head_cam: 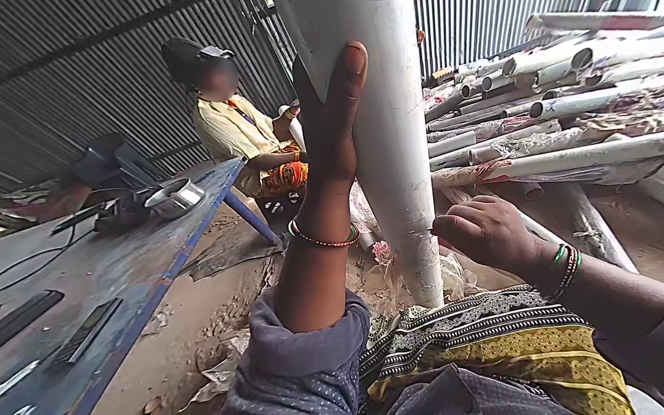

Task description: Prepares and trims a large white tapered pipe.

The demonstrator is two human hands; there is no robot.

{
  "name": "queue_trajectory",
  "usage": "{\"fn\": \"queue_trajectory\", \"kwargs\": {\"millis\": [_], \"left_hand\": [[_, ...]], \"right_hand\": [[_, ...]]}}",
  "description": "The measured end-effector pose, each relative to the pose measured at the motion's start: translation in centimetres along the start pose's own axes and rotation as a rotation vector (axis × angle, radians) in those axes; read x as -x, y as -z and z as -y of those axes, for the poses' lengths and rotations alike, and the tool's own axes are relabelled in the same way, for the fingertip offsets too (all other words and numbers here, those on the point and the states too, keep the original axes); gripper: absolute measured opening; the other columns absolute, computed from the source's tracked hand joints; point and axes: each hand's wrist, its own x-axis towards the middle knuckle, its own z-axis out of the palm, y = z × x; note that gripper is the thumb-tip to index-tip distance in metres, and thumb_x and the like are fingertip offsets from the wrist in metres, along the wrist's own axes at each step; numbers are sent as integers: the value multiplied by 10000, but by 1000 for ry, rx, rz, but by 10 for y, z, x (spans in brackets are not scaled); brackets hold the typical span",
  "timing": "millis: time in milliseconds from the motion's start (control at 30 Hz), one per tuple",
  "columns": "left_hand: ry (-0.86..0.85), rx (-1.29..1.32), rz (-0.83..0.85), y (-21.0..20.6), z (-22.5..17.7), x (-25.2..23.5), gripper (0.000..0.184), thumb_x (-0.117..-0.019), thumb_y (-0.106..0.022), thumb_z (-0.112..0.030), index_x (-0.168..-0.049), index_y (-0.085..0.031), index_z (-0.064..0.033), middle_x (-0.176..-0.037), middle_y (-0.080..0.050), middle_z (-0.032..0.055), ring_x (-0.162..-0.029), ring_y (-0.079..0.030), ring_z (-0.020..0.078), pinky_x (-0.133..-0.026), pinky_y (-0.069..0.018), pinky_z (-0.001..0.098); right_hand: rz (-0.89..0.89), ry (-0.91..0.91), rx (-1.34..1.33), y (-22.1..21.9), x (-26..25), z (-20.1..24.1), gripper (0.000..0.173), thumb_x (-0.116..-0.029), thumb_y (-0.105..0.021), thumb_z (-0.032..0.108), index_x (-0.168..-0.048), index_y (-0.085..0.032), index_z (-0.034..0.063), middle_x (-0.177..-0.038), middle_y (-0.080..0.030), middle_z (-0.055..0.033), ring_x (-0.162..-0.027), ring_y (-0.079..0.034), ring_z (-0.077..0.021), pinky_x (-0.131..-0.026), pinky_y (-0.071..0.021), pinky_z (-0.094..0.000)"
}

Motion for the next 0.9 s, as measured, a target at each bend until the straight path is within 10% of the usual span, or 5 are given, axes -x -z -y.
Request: {"fn": "queue_trajectory", "kwargs": {"millis": [533, 733, 900], "left_hand": [[-38, -69, -78, -26, -4, 2, 755, -886, -688, -359, -1402, -336, 65, -1181, -575, 90, -1031, -638, 72, -886, -568, 235], [-19, -91, -106, -24, -5, 3, 791, -871, -704, -375, -1415, -324, 55, -1187, -571, 88, -1028, -635, 64, -877, -568, 230], [-56, -88, -94, -23, -2, 1, 759, -901, -681, -365, -1411, -323, 68, -1181, -576, 91, -1030, -639, 70, -879, -571, 237]], "right_hand": [[-103, -35, 128, 22, -22, -18, 202, -1043, -518, 161, -924, -652, 68, -690, -658, -99, -612, -645, -254, -548, -472, -382], [-31, -10, 109, 10, -8, -16, 172, -998, -524, 122, -870, -624, 68, -589, -534, -64, -501, -555, -241, -449, -411, -371], [-97, -83, 83, 22, -27, -17, 190, -1030, -536, 147, -914, -658, 59, -693, -667, -94, -595, -641, -241, -523, -460, -377]]}}
